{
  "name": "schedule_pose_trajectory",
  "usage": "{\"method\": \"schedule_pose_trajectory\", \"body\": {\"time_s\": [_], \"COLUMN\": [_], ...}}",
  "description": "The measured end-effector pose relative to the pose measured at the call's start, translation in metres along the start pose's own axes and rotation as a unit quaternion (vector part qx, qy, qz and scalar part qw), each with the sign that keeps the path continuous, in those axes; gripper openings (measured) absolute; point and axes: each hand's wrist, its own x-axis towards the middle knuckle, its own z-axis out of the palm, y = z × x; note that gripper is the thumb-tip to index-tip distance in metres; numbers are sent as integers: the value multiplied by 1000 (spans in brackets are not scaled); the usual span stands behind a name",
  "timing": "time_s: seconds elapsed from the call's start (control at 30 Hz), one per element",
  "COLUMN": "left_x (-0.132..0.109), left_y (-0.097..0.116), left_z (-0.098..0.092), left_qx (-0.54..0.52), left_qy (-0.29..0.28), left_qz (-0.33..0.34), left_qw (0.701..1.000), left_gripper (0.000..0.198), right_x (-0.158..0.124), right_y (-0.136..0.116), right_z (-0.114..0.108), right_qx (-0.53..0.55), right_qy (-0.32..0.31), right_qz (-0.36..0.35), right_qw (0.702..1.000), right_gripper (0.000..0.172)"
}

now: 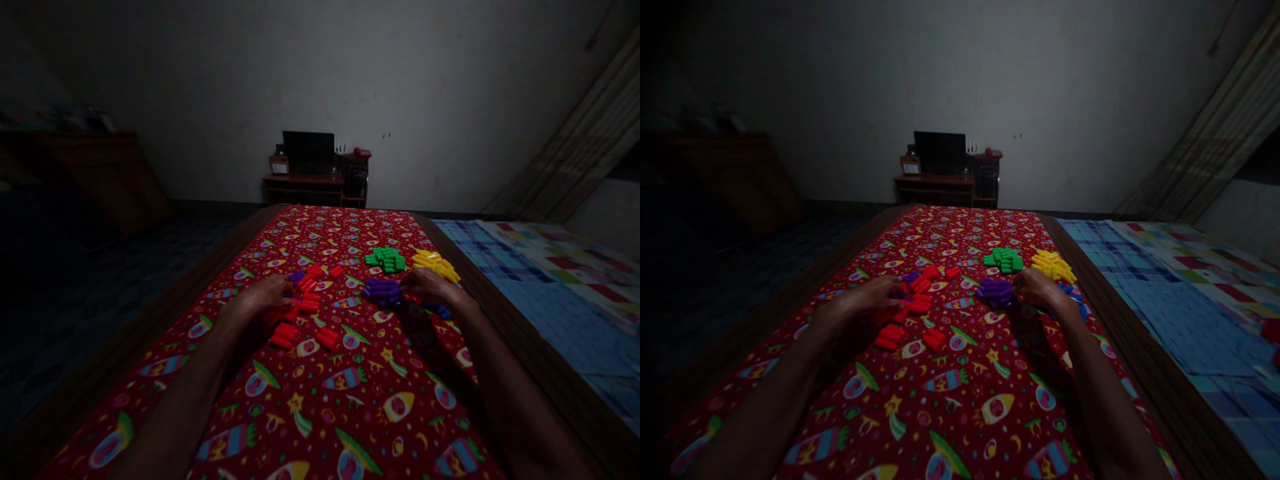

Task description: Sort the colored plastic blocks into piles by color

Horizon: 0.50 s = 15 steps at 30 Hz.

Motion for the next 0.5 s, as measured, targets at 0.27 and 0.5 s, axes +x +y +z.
{"method": "schedule_pose_trajectory", "body": {"time_s": [0.27, 0.5], "left_x": [3, 6], "left_y": [-5, -2], "left_z": [3, 3], "left_qx": [-75, -141], "left_qy": [-84, -42], "left_qz": [-23, -11], "left_qw": [993, 989], "left_gripper": [33, 30], "right_x": [-11, -12], "right_y": [-38, -77], "right_z": [-9, 15], "right_qx": [-37, 5], "right_qy": [97, 117], "right_qz": [-27, -179], "right_qw": [994, 977], "right_gripper": [28, 18]}}
